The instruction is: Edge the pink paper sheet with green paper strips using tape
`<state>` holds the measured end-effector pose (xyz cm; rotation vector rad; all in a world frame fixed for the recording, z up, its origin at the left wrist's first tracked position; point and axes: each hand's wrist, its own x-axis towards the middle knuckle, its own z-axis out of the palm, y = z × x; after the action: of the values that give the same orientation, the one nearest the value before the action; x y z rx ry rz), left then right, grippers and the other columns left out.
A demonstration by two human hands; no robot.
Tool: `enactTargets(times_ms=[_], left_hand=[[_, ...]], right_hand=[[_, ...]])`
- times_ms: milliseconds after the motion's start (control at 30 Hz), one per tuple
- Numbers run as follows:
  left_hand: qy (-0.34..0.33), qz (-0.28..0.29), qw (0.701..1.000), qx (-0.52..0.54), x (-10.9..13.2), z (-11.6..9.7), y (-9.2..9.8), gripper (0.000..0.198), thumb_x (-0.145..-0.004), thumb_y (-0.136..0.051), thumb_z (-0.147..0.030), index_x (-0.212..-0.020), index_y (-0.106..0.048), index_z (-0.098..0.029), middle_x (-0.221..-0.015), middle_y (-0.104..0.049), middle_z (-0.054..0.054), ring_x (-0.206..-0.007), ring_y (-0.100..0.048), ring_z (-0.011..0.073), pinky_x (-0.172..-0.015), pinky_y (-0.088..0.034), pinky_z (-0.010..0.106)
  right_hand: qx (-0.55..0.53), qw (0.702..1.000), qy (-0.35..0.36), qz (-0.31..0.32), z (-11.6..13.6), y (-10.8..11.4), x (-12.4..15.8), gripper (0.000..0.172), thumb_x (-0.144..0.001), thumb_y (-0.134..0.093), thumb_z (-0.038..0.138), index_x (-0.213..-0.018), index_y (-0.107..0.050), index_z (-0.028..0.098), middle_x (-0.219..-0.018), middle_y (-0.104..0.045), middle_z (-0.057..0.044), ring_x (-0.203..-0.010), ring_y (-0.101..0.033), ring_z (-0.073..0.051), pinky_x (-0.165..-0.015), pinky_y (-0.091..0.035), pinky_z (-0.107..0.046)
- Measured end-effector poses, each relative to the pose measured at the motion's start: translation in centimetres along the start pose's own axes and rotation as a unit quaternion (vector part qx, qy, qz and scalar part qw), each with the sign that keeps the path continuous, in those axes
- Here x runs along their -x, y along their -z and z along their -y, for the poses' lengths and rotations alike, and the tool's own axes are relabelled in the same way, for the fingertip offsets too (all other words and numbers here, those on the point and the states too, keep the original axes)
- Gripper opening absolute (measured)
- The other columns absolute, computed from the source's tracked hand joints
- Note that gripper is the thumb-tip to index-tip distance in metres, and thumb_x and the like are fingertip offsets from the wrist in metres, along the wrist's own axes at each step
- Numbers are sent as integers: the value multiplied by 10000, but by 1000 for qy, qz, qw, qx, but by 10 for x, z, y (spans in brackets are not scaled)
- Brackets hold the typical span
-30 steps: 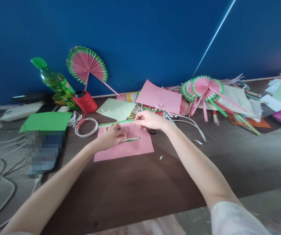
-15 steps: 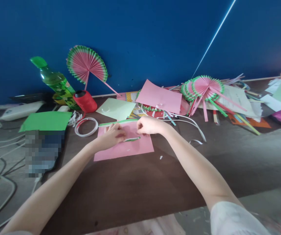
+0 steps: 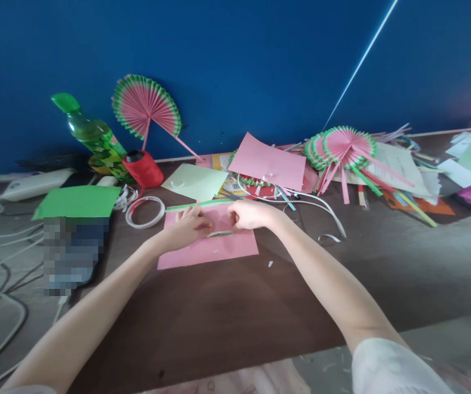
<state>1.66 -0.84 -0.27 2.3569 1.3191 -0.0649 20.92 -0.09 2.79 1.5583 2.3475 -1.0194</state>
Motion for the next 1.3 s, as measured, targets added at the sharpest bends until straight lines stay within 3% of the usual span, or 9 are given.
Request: enactTargets(times_ms=[167, 367, 1300], left_hand=[[0, -7, 1000, 4, 1, -1, 1, 217, -843, -420, -263, -874, -628, -209, -943, -445, 46, -1031, -409, 234, -964, -272, 471], [-1, -8, 1000, 8, 1, -2, 1, 214, -842, -417, -259, -852, -622, -201, -953, -453, 50, -1027, -412, 233, -971, -262, 467], [-25, -17, 998, -47, 1, -3, 1, 234, -845, -399, -232, -883, -625, -185, -949, -510, 74, -1010, -455, 252, -916, -330, 439]], right_hand=[[30, 1000, 4, 2, 1, -2, -1, 61, -674, -587, 197, -721, -552, 179, -715, -594, -12, -606, -505, -121, -517, -338, -244], [61, 998, -11, -2, 4, -5, -3, 121, -672, -632, 274, -729, -564, 192, -733, -615, -7, -616, -510, -124, -512, -309, -246], [39, 999, 6, 12, -3, -4, -4, 61, -719, -516, 222, -665, -519, 194, -625, -562, 6, -568, -482, -122, -513, -311, -254]])
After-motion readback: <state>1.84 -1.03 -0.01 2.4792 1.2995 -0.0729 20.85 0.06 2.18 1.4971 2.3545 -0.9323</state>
